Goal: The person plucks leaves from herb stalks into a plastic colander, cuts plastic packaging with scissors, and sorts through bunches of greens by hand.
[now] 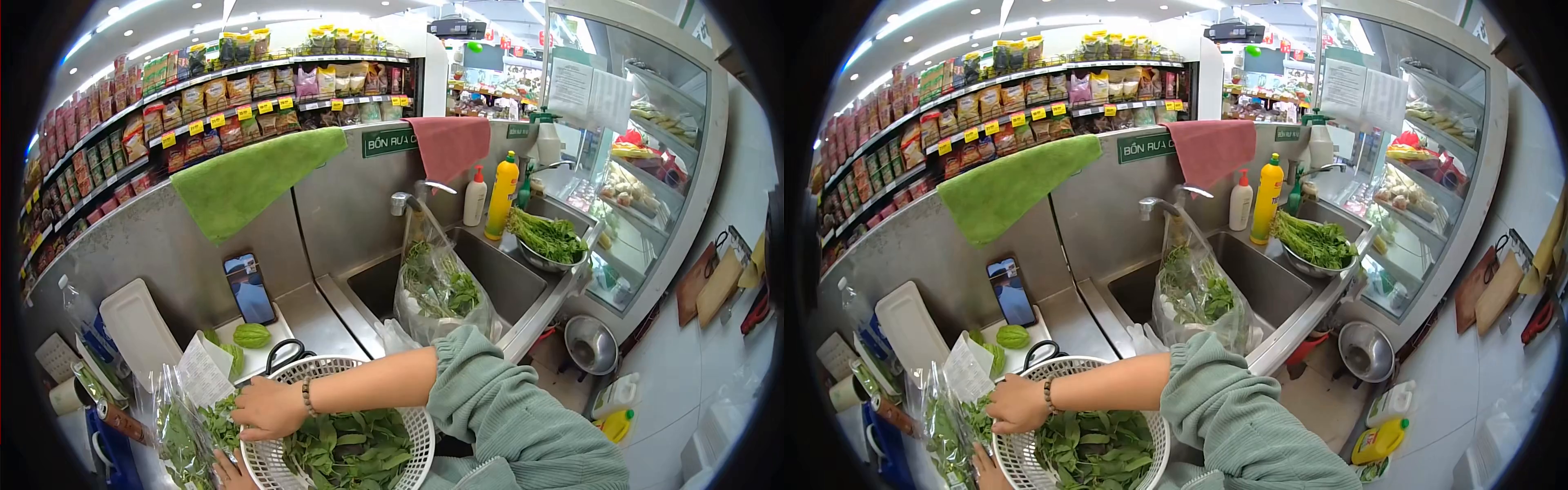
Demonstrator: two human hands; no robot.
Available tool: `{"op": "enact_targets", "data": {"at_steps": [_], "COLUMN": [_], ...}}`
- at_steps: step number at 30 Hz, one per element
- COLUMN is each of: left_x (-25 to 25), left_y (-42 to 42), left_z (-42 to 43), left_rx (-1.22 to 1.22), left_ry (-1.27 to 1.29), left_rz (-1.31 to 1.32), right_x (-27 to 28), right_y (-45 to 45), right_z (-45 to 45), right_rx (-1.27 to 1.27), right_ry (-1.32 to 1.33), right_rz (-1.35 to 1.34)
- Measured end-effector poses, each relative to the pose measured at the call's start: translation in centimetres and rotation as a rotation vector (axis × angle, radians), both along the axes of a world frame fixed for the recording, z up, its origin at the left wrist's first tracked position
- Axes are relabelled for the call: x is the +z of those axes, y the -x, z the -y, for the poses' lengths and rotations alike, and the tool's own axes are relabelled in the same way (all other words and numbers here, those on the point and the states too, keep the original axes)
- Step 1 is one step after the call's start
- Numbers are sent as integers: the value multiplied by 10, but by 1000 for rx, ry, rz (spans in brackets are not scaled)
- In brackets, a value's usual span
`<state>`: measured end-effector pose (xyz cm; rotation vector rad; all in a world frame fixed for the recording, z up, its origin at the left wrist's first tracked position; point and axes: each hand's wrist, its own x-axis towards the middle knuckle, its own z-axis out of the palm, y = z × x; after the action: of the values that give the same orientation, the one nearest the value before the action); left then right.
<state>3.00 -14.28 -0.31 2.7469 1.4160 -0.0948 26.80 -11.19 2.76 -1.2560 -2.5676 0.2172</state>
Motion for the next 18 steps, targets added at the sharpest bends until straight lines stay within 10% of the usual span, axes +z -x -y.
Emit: {"op": "enact_targets", "data": {"at_steps": [18], "left_x": [-28], "left_y": [-3], "left_z": [-7], "left_rx": [22], "left_ry": [-87], "left_rz": [73], "right_x": [0], "right_y": [-1], "right_z": [-2], "right_rx": [-36], "right_ry": [-34], "right_rz": [50]}}
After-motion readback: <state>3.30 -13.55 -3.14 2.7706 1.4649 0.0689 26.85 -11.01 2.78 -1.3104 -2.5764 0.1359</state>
